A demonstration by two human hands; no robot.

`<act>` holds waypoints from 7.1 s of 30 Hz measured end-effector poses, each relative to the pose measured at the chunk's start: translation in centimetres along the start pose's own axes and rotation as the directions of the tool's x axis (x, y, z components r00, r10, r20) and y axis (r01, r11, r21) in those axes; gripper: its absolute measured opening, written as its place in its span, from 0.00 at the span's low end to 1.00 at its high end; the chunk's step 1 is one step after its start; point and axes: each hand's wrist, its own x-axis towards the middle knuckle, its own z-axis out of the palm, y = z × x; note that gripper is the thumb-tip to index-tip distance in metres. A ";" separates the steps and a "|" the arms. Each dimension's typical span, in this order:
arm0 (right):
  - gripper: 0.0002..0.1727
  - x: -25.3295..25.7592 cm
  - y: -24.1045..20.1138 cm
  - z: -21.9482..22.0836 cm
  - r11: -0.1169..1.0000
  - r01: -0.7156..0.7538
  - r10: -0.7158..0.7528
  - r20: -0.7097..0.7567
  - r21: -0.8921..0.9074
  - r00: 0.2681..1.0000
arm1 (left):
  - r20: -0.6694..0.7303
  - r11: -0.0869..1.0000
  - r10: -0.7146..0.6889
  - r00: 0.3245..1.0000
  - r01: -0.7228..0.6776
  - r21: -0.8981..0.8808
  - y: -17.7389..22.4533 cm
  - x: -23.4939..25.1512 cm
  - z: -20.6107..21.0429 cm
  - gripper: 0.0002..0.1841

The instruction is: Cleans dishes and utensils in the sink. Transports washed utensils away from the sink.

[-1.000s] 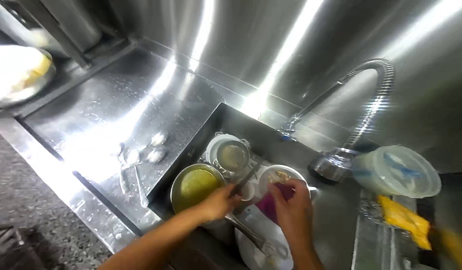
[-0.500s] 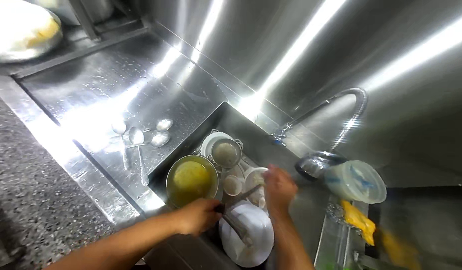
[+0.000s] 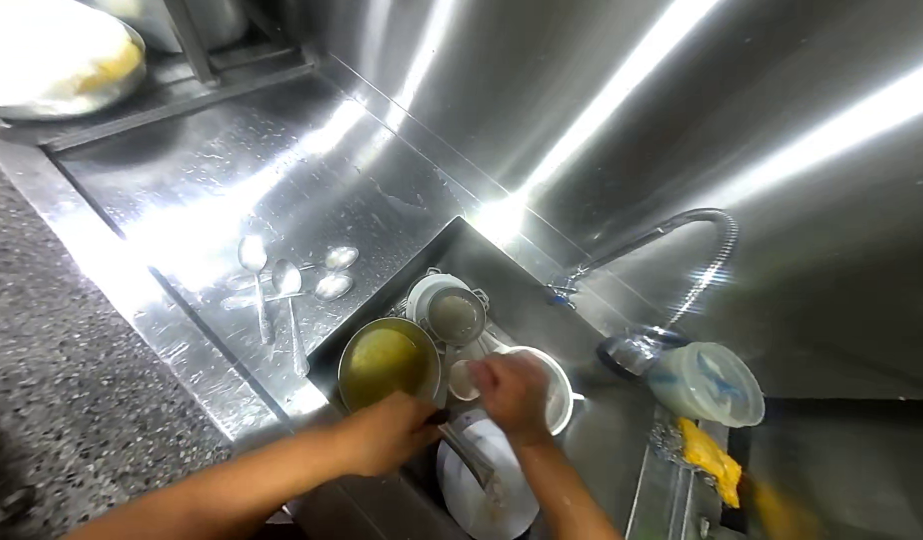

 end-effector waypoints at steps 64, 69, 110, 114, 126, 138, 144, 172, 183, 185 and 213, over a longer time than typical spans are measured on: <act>0.10 -6.5 0.0 -5.1 -0.578 -0.618 0.667 0.745 0.533 0.019 | -0.133 0.401 -0.361 0.923 0.025 -0.916 1.1 9.7 6.6 0.29; 0.27 -5.8 -4.6 -10.0 0.237 -0.833 0.750 0.450 0.500 0.484 | -0.185 0.058 -0.190 0.964 -0.177 -0.982 0.9 9.3 5.4 0.32; 0.22 1.5 -6.3 -6.1 -0.250 -0.303 0.879 0.347 0.920 0.328 | -0.335 0.280 0.286 0.898 -0.413 -0.867 2.0 2.3 3.2 0.24; 0.20 0.7 -5.7 -8.6 0.205 -0.477 0.828 0.108 0.855 0.550 | -0.332 0.242 0.297 0.896 -0.406 -0.881 2.2 2.3 3.9 0.14; 0.16 2.9 -5.9 -8.0 0.037 -0.605 0.702 0.410 0.795 0.582 | -0.404 0.509 0.330 0.853 -0.521 -0.685 3.0 0.7 3.5 0.13; 0.30 2.7 -7.6 -3.3 -0.029 -0.795 0.890 0.377 0.605 0.255 | -0.741 0.986 0.092 0.666 0.042 0.160 1.4 4.0 -10.2 0.12; 0.32 -5.1 -1.9 -6.5 -0.196 -0.821 0.953 0.302 0.537 -0.030 | -0.637 0.739 -0.079 0.767 0.473 0.479 -2.3 6.6 -17.2 0.11; 0.18 -6.6 8.5 4.0 0.646 -0.760 0.174 0.983 -0.067 0.061 | -0.522 0.824 -0.168 0.836 0.410 0.391 -3.7 0.0 -2.5 0.17; 0.19 -7.8 -2.1 3.2 0.781 -0.561 0.353 0.935 -0.273 0.037 | -0.490 0.846 -0.210 0.846 0.409 0.344 -1.6 2.0 -1.9 0.17; 0.19 -7.7 -1.6 1.9 0.779 -0.568 0.367 0.928 -0.266 0.068 | -0.536 0.867 -0.137 0.833 0.363 0.343 -1.8 1.1 -2.1 0.16; 0.23 -11.8 3.4 -11.0 0.271 -0.816 0.824 0.561 -0.510 -0.077 | -0.235 0.382 -0.887 0.396 0.918 0.107 -14.4 14.1 -0.1 0.42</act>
